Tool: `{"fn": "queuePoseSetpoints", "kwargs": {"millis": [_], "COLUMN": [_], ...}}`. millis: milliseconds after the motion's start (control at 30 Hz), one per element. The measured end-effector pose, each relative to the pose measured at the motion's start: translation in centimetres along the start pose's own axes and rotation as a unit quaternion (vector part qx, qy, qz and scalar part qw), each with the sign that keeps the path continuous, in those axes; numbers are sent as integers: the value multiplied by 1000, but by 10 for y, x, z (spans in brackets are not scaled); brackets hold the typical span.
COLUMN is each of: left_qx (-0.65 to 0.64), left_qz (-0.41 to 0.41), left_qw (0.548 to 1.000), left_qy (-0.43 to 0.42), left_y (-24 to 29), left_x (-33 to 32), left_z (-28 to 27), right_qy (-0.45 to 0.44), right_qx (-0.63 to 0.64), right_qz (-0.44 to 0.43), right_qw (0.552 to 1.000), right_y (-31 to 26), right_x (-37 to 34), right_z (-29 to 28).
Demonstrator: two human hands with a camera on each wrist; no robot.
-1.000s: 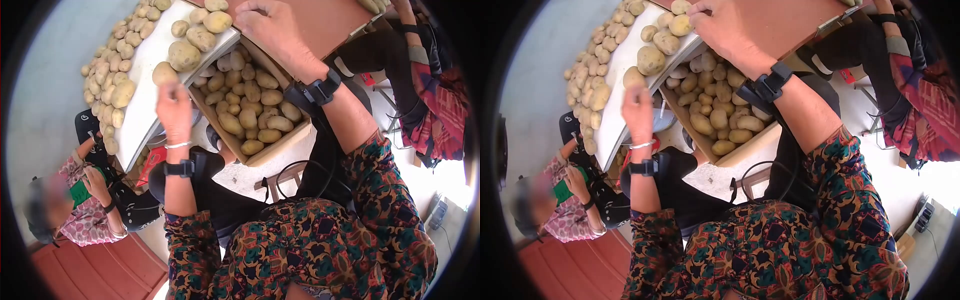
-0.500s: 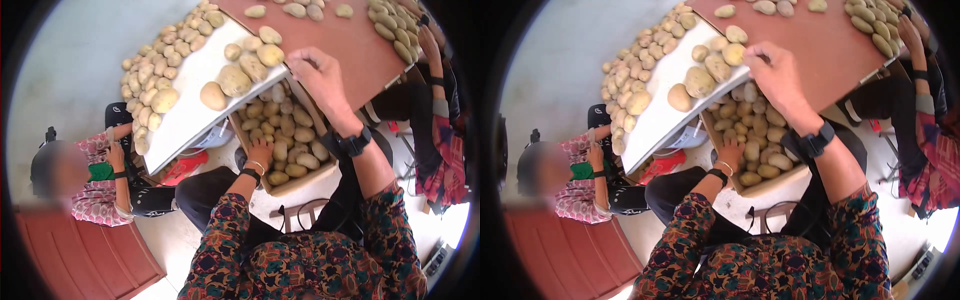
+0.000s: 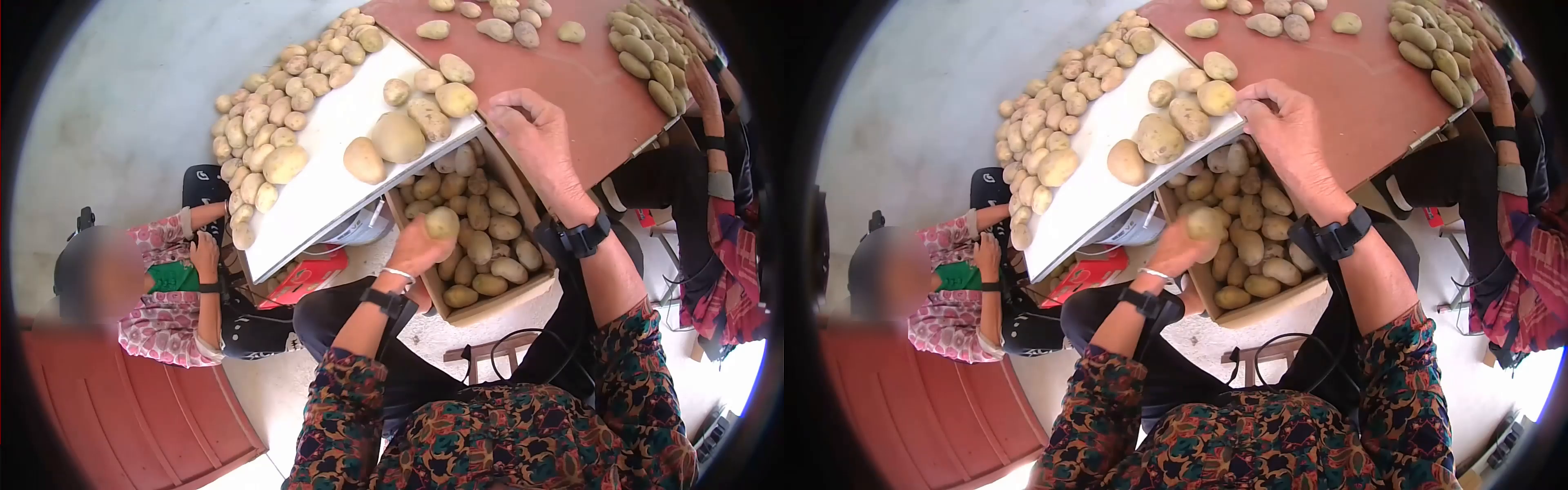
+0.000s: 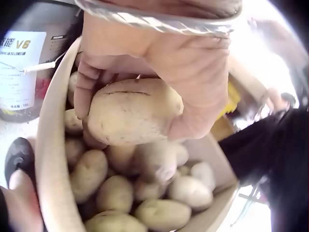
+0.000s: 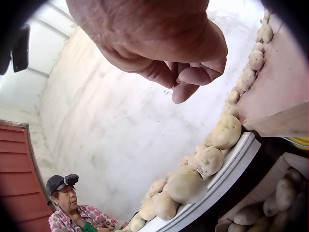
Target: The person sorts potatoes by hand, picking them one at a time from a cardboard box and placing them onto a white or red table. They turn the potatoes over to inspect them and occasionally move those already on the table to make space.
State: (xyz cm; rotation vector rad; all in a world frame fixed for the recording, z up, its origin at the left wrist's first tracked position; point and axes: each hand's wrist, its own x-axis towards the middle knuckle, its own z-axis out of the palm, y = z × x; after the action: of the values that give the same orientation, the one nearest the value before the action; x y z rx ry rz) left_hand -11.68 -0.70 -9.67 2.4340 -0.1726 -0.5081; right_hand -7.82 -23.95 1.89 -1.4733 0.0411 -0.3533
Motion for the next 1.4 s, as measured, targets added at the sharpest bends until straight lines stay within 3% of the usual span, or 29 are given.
{"fn": "queuePoseSetpoints", "kwargs": {"millis": [133, 200, 267, 367, 400, 467, 500, 567, 700, 800, 1100, 1233, 1300, 1333, 1400], "left_qx": [-272, -284, -303, -180, -181, -60, -61, 131, 87, 167, 38, 113, 247, 244, 102], "left_qz": [-51, -48, -51, -99, -100, -69, -69, -108, -118, -146, -75, -141, -8, -9, -32], "left_qw": [956, 936, 916, 951, 951, 956, 957, 951, 954, 944, 948, 945, 875, 883, 932], "left_qy": [93, 203, 259, 229, 229, 277, 275, 256, 260, 245, 306, 272, 416, 401, 345], "left_y": [15, 4, 9, 5, -11, -53, -47, -37, -31, -12, -23, -29, -39, -22, 26], "left_x": [-32, -32, -29, -8, 5, 33, 32, 28, 13, 0, 21, 15, 9, -2, -28], "left_z": [-65, -89, -118, -150, -153, -149, -151, -155, -149, -149, -134, -138, -126, -117, -100], "right_qy": [4, 2, -2, -9, -11, -9, -7, -9, -4, -13, 2, -2, 12, 16, 19], "right_qx": [2, -13, -17, -34, -46, -55, -64, -62, -33, -45, -10, -90, -132, -141, -150], "right_qz": [6, 19, 18, 18, 20, 20, 25, 21, 16, 17, 1, -51, -56, -41, -28], "right_qw": [1000, 1000, 1000, 999, 999, 998, 998, 998, 999, 999, 1000, 995, 990, 989, 988], "right_y": [2, 0, 3, 8, 8, 6, 6, 7, 5, 6, 16, 21, 20, 11, 12], "right_x": [2, 1, 2, 5, 6, 7, 6, 6, 5, 6, 8, 13, 10, 9, 12], "right_z": [0, 1, 4, 5, 6, 7, 6, 5, 8, 5, 7, 0, -3, -2, 0]}}
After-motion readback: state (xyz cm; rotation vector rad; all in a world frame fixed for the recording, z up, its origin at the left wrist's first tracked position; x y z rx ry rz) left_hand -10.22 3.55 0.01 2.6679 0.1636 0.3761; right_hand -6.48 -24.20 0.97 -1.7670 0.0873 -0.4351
